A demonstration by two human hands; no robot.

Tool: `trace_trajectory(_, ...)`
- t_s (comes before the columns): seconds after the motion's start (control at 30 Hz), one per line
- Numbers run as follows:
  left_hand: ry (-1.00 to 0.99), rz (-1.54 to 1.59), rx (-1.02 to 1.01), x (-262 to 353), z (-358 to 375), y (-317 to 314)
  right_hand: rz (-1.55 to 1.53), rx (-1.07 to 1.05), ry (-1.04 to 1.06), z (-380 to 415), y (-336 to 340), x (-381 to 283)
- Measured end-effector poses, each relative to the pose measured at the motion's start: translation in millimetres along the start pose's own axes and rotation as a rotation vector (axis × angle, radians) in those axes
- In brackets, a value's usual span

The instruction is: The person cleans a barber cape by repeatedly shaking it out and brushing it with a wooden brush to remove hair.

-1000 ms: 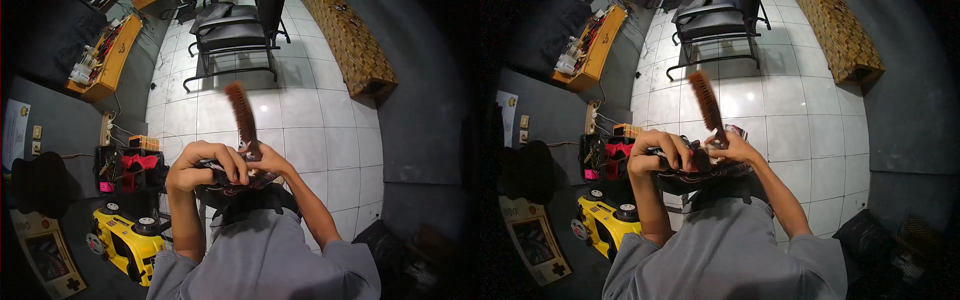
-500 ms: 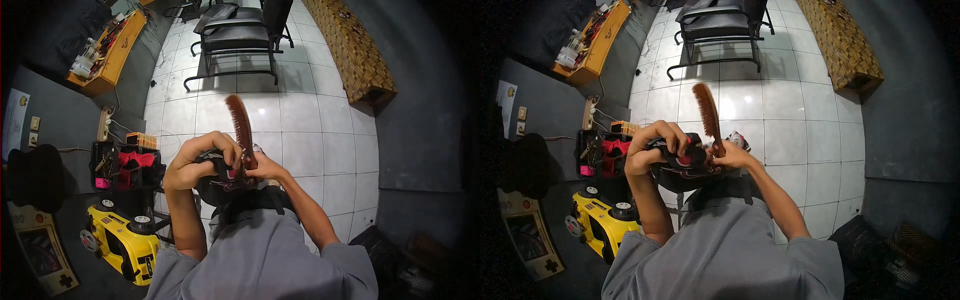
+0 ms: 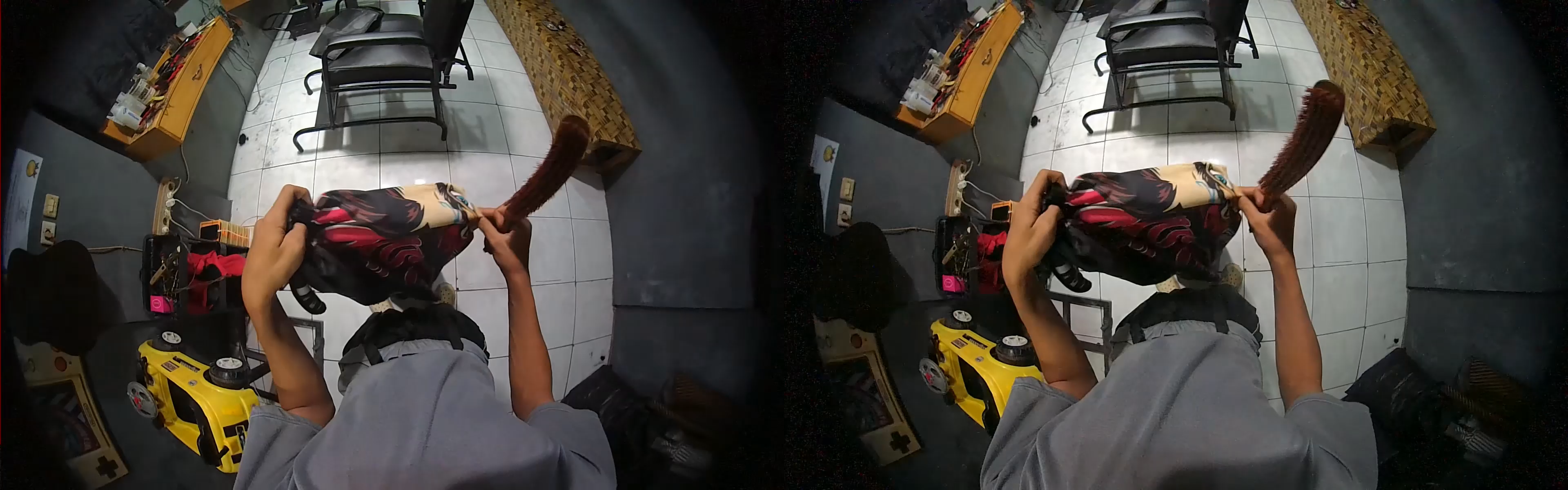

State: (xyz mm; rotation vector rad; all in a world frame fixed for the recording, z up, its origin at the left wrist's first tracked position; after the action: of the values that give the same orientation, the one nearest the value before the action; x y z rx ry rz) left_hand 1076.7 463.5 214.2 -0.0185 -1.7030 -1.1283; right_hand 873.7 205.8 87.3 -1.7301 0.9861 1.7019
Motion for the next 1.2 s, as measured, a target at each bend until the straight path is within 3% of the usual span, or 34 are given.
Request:
trace_trajectory(0.1, 0.003, 0.250, -0.109, 0.7, -8.0, -15.2, 0.076, 0.131, 0.150, 2.2, 13.7, -24.8)
trace_trajectory(0.13, -0.085, 0.185, -0.057, 5.1, -14.1, -12.2, 0.150, 0.174, 0.251, 5.5, 16.0, -45.5)
trace_trajectory(0.23, -0.091, 0.320, 0.056, 22.6, -19.5, -0.8, 0.076, 0.248, 0.317, 17.4, 25.1, -77.9)
trace_trajectory(0.3, -0.147, 0.274, 0.076, 38.6, -22.3, 6.8, 0.088, 0.194, 0.273, 21.3, 29.6, -90.9)
trace_trajectory(0.37, -0.284, -0.079, 0.072, 61.1, -22.7, 8.2, 0.083, 0.091, 0.314, 26.2, 31.1, -110.1)
trace_trajectory(0.4, -0.249, -0.160, 0.128, 59.9, -25.5, 10.7, 0.039, -0.029, 0.263, 29.2, 27.1, -117.7)
trace_trajectory(0.43, -0.280, -0.120, 0.169, 63.9, -25.4, 15.9, 0.181, -0.120, 0.286, 31.7, 27.5, -114.1)
trace_trajectory(0.5, -0.469, -0.102, 0.410, 74.5, -19.4, 35.0, 0.126, -0.312, 0.270, 45.1, 16.5, -110.2)
trace_trajectory(0.53, -0.504, -0.111, 0.498, 76.4, -15.4, 42.4, -0.013, -0.358, 0.126, 52.1, 9.8, -103.5)
trace_trajectory(0.57, -0.503, -0.110, 0.499, 79.6, -16.2, 40.9, -0.031, -0.410, 0.262, 61.2, 2.5, -108.7)
trace_trajectory(0.63, -0.592, 0.026, 0.723, 93.4, -4.1, 57.0, -0.264, -0.516, 0.120, 77.5, -11.4, -84.3)
trace_trajectory(0.7, -0.654, 0.003, 0.730, 104.0, -0.7, 59.6, -0.139, -0.471, 0.121, 79.2, -19.7, -81.1)
trace_trajectory(0.77, -0.803, -0.033, 0.589, 121.9, 4.7, 45.0, -0.128, -0.451, 0.118, 68.1, -27.4, -58.5)
trace_trajectory(0.8, -0.830, 0.074, 0.510, 128.2, 6.4, 39.2, -0.055, -0.355, 0.141, 61.9, -30.1, -61.0)
trace_trajectory(0.83, -0.833, 0.073, 0.508, 130.1, 7.1, 38.2, -0.178, -0.256, 0.046, 57.0, -35.0, -45.5)
trace_trajectory(0.9, -0.911, 0.089, 0.455, 137.7, 10.3, 32.2, -0.096, -0.151, 0.286, 44.3, -46.8, -35.0)
trace_trajectory(0.97, -0.901, 0.187, 0.445, 138.7, 9.0, 31.1, 0.049, -0.139, 0.165, 38.9, -64.4, 9.9)
trace_trajectory(1.1, -0.876, 0.102, 0.502, 134.4, 14.3, 39.5, 0.063, -0.109, 0.154, 39.6, -84.4, 10.3)
trace_trajectory(1.2, -0.852, 0.135, 0.519, 125.9, 13.2, 45.0, 0.150, -0.231, 0.079, 39.3, -98.5, 28.6)
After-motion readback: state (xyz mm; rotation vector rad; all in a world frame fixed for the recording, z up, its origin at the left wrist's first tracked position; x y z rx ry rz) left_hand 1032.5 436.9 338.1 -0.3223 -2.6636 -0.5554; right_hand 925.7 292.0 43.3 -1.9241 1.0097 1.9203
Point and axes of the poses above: each hand's wrist, its own z-axis away from the middle knuckle, its own y-axis out of the back of the hand, x = y × z, the point moved 9 cm from there along -z, towards the middle knuckle, and after that the axes turned 5 degrees about -z, right-handed, at the moved point
